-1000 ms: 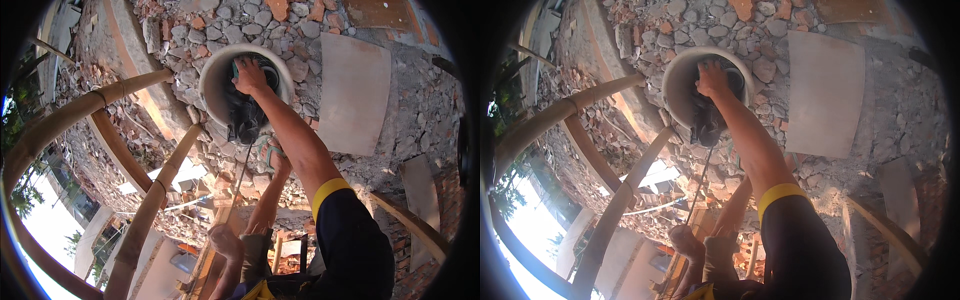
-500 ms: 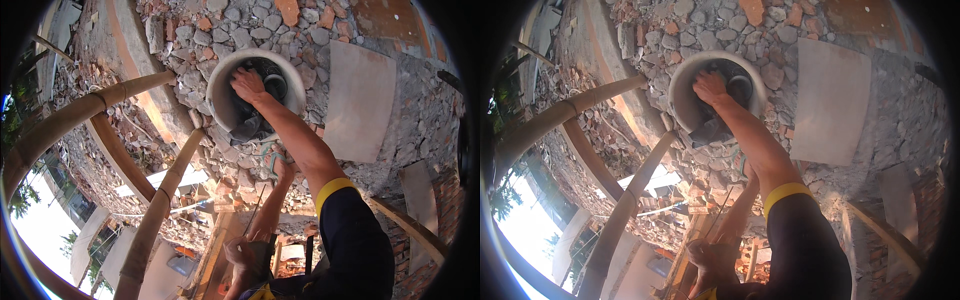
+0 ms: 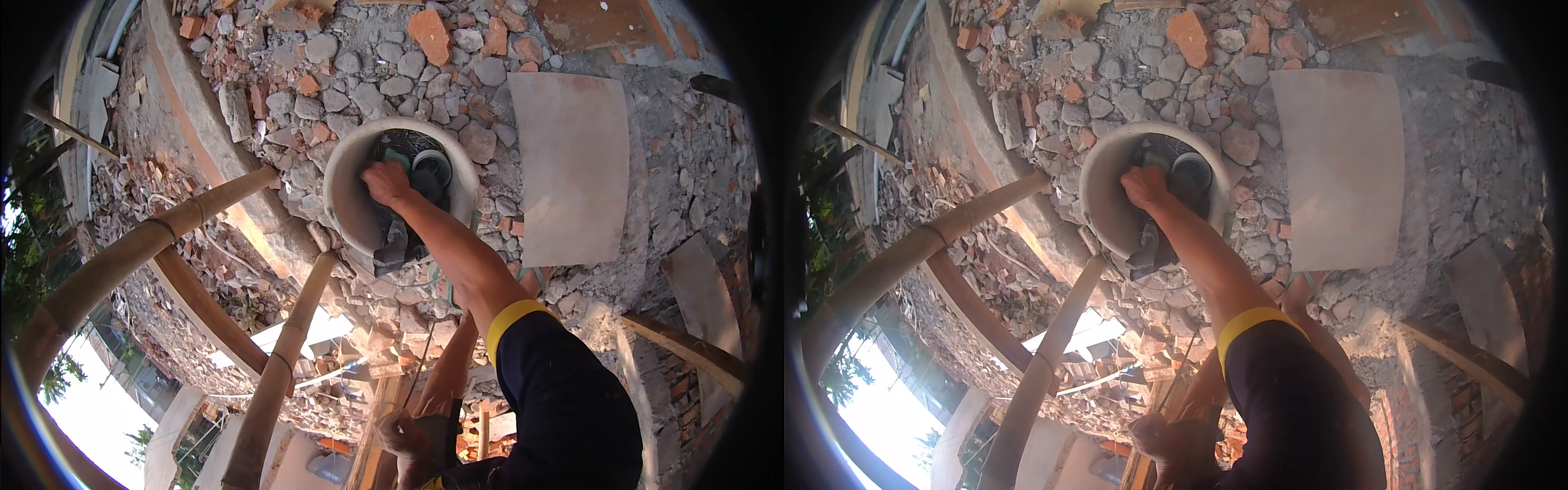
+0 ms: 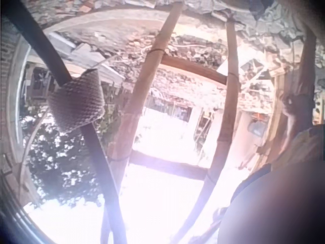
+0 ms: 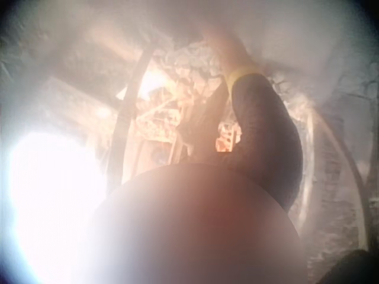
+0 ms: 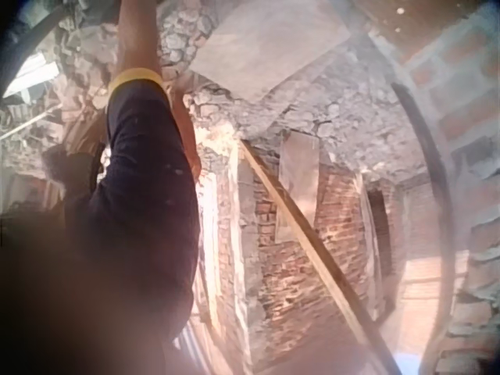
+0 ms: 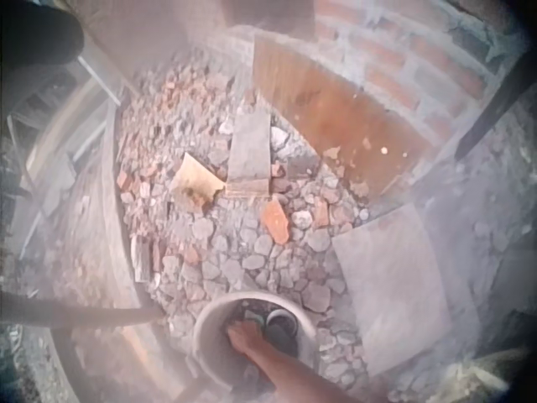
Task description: The person cleans a ceramic tile with a brick and a nail, then positions the tile on a brick wall and hammers nails to secure it. The person handles the tile, brick, nail, and hammer during the process.
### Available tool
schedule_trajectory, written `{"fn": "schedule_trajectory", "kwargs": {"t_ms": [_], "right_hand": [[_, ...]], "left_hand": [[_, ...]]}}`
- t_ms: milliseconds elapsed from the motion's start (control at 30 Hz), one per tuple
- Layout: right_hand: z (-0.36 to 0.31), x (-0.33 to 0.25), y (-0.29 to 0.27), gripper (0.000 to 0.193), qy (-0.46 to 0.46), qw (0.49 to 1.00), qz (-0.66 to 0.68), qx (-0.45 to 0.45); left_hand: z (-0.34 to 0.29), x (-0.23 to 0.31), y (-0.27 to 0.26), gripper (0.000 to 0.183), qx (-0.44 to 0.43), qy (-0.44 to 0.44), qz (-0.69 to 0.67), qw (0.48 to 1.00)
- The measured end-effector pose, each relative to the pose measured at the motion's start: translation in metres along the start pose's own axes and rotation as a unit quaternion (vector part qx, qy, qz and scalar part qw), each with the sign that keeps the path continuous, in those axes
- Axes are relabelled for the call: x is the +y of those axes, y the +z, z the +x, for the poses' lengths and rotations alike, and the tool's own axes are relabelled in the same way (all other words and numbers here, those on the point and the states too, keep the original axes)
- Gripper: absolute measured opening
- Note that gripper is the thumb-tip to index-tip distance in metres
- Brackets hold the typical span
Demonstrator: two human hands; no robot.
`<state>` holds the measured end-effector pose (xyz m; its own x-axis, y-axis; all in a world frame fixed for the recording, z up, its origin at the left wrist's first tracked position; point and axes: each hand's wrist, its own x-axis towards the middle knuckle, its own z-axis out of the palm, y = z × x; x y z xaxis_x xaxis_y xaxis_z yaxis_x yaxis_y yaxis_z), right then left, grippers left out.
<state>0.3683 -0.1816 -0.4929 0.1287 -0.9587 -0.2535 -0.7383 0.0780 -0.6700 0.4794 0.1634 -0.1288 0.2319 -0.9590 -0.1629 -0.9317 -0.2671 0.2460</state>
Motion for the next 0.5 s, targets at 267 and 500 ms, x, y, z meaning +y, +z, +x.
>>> {"fn": "schedule_trajectory", "kwargs": {"t_ms": [267,500], "right_hand": [[-0.036,-0.028,-0.033,0.019,0.101,0.897,0.350,0.249],[-0.113,-0.037,-0.130,0.027,0.118,0.638,0.701,0.294]], "left_hand": [[0.008,-0.005,-0.018,0.009,-0.004,-0.023,0.050,0.998],[0.092,0.052,-0.098,0.022,0.162,-0.016,-0.041,0.986]]}}
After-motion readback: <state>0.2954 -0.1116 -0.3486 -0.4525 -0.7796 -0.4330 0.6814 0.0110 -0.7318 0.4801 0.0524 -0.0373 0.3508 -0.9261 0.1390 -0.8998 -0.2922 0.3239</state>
